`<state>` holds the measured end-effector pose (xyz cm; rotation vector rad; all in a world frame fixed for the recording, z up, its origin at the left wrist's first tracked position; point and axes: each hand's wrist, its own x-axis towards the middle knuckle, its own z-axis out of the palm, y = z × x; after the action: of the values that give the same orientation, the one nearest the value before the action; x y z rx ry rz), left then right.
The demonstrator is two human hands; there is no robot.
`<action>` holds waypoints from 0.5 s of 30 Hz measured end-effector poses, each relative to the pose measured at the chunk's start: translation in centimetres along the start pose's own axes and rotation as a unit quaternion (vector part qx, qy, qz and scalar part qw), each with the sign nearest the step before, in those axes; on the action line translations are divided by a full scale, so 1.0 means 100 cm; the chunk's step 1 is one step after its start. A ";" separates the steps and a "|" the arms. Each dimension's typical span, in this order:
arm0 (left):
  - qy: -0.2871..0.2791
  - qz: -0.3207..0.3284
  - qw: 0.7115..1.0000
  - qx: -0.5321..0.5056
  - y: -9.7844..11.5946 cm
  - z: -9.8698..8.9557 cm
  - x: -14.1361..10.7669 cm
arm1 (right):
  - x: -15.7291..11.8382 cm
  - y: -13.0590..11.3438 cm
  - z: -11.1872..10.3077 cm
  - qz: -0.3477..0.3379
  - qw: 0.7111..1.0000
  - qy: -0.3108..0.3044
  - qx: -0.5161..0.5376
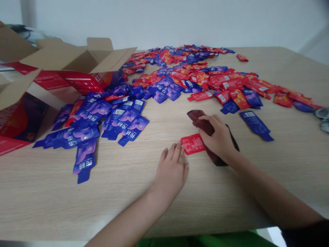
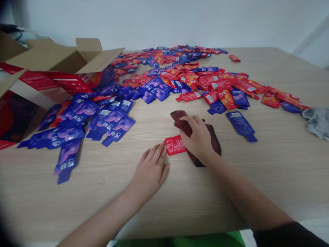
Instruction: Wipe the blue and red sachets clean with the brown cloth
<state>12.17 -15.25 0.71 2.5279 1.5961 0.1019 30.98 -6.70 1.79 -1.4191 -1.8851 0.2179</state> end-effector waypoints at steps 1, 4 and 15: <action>0.002 -0.001 1.000 0.002 0.001 0.000 0.000 | 0.003 -0.012 0.005 -0.019 1.000 0.007 0.008; 0.004 0.000 1.000 0.001 0.001 0.000 -0.001 | 0.005 -0.039 0.023 -0.093 0.993 -0.069 0.004; 0.001 0.000 1.000 -0.014 -0.004 0.002 -0.002 | -0.016 0.018 0.014 -0.003 0.994 -0.081 -0.071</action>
<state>11.74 -15.23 0.45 2.5076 1.5835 0.1249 31.61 -7.02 -0.90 -1.5291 -2.0728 0.2044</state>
